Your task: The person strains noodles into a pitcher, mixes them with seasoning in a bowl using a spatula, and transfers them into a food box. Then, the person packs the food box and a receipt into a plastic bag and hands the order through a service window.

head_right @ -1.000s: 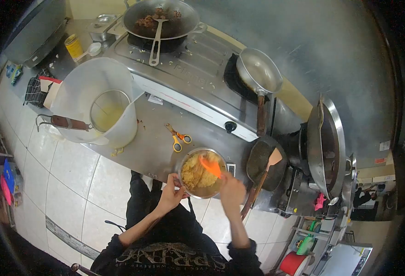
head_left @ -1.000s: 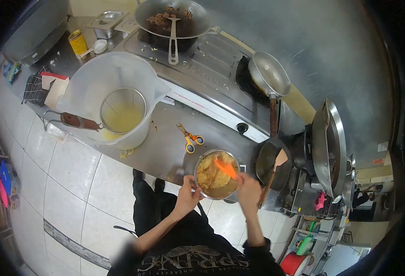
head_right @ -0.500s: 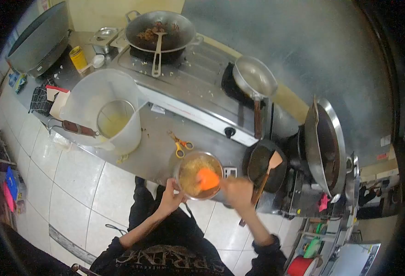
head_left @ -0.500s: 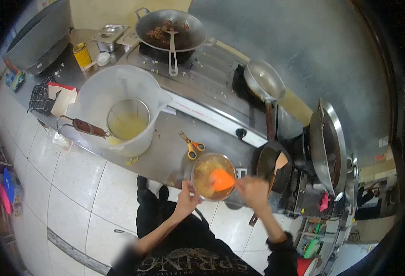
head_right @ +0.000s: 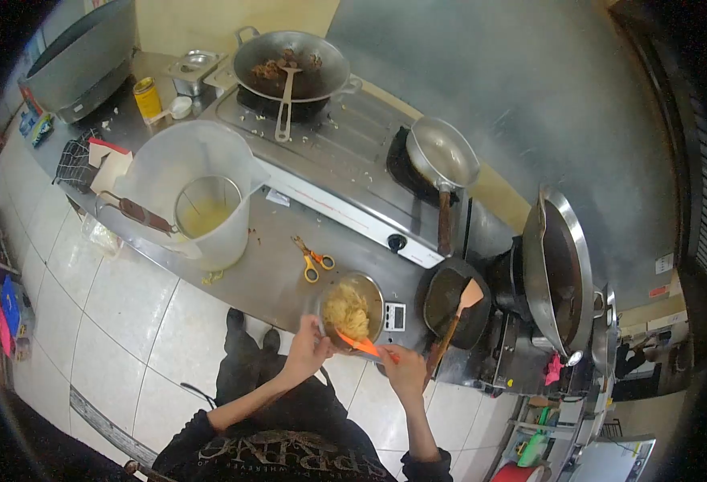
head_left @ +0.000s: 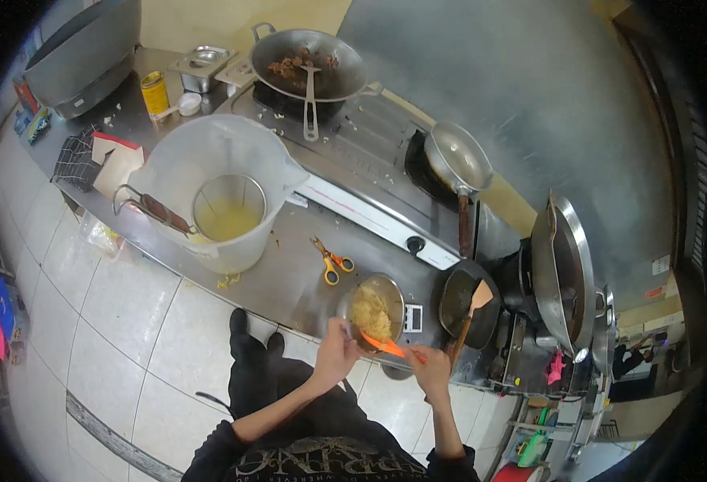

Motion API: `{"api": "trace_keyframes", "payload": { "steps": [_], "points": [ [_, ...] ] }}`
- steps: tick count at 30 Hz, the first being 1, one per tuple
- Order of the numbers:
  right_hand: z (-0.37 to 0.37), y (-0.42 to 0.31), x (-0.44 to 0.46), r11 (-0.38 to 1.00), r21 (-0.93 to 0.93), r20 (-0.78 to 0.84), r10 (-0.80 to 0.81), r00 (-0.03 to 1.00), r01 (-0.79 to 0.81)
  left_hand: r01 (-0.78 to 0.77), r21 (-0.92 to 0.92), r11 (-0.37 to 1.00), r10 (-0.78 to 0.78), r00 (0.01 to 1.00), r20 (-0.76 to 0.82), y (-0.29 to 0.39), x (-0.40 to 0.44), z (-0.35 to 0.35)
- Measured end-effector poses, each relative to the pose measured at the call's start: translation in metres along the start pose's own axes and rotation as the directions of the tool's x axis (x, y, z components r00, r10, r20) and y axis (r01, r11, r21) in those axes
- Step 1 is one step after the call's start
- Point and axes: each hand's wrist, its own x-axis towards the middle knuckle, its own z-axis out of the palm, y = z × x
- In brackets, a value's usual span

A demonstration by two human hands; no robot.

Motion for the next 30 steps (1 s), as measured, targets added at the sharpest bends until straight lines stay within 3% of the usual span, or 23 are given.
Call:
{"api": "trace_keyframes", "payload": {
  "steps": [2, 3, 4, 6, 7, 10, 11, 12, 14, 15, 18, 20, 22, 23, 24, 26, 27, 30],
  "points": [
    [-0.007, -0.016, 0.008, 0.983, -0.135, -0.047, 0.116, 0.992, -0.121, 0.025, -0.05, 0.998, -0.024, 1.0, 0.018, -0.007, -0.002, -0.011],
    [0.004, -0.023, 0.018, 0.985, -0.149, -0.152, 0.063, 0.986, -0.086, 0.128, -0.135, 0.983, -0.125, 0.992, 0.029, -0.009, -0.003, -0.016],
    [0.025, -0.021, 0.025, 0.985, -0.15, -0.147, 0.061, 0.987, -0.083, 0.231, -0.223, 0.947, -0.226, 0.973, 0.045, -0.012, -0.004, -0.017],
    [0.065, -0.025, 0.036, 0.934, -0.357, -0.141, -0.023, 0.99, -0.029, 0.211, -0.202, 0.956, -0.211, 0.977, 0.025, -0.014, -0.007, -0.017],
    [0.062, -0.037, 0.029, 0.923, -0.383, -0.017, -0.03, 0.999, 0.021, 0.176, -0.171, 0.97, -0.177, 0.984, 0.007, -0.013, -0.004, -0.019],
    [0.021, -0.027, 0.034, 0.92, -0.388, 0.102, -0.012, 0.995, 0.051, 0.205, -0.239, 0.949, -0.203, 0.979, 0.034, -0.011, -0.008, -0.024],
    [0.014, -0.027, 0.041, 0.956, -0.293, 0.001, -0.014, 1.0, 0.013, 0.243, -0.203, 0.949, -0.228, 0.969, 0.092, -0.012, -0.007, -0.024],
    [0.026, -0.025, 0.04, 0.954, -0.3, 0.012, -0.01, 1.0, 0.013, 0.252, -0.211, 0.944, -0.238, 0.967, 0.091, -0.011, -0.007, -0.022],
    [0.062, -0.024, 0.046, 0.843, -0.537, -0.066, -0.028, 0.997, -0.012, 0.226, -0.208, 0.952, -0.22, 0.974, 0.051, -0.006, -0.001, -0.019],
    [0.064, -0.03, 0.039, 0.876, -0.482, 0.001, -0.04, 0.999, 0.035, 0.274, -0.21, 0.938, -0.273, 0.961, 0.038, -0.004, 0.002, -0.02],
    [0.013, -0.017, 0.043, 0.935, -0.353, 0.117, 0.014, 0.993, 0.028, 0.229, -0.214, 0.949, -0.22, 0.973, 0.067, -0.009, 0.001, -0.027],
    [0.021, -0.014, 0.046, 0.95, -0.307, 0.045, 0.08, 0.996, -0.063, 0.258, -0.234, 0.937, -0.236, 0.964, 0.118, -0.012, 0.0, -0.024],
    [0.053, -0.025, 0.046, 0.864, -0.502, -0.054, -0.003, 0.999, -0.024, 0.247, -0.215, 0.945, -0.231, 0.968, 0.097, -0.01, 0.007, -0.02],
    [0.062, -0.017, 0.039, 0.927, -0.371, -0.006, -0.056, 0.998, 0.05, 0.237, -0.217, 0.947, -0.225, 0.971, 0.078, -0.008, 0.009, -0.022],
    [0.05, -0.014, 0.041, 0.93, -0.365, -0.015, -0.053, 0.998, 0.044, 0.233, -0.208, 0.95, -0.22, 0.972, 0.083, -0.01, 0.01, -0.026],
    [0.011, 0.0, 0.046, 0.946, -0.323, 0.165, 0.074, 0.983, -0.017, 0.197, -0.197, 0.961, -0.181, 0.979, 0.097, -0.016, 0.008, -0.032],
    [0.006, 0.002, 0.053, 0.955, -0.291, 0.049, 0.073, 0.996, -0.056, 0.202, -0.195, 0.96, -0.185, 0.977, 0.103, -0.014, 0.007, -0.032],
    [0.051, -0.026, 0.057, 0.925, -0.378, -0.067, 0.008, 0.998, -0.033, 0.264, -0.229, 0.937, -0.232, 0.96, 0.158, -0.007, 0.005, -0.022]
  ]
}}
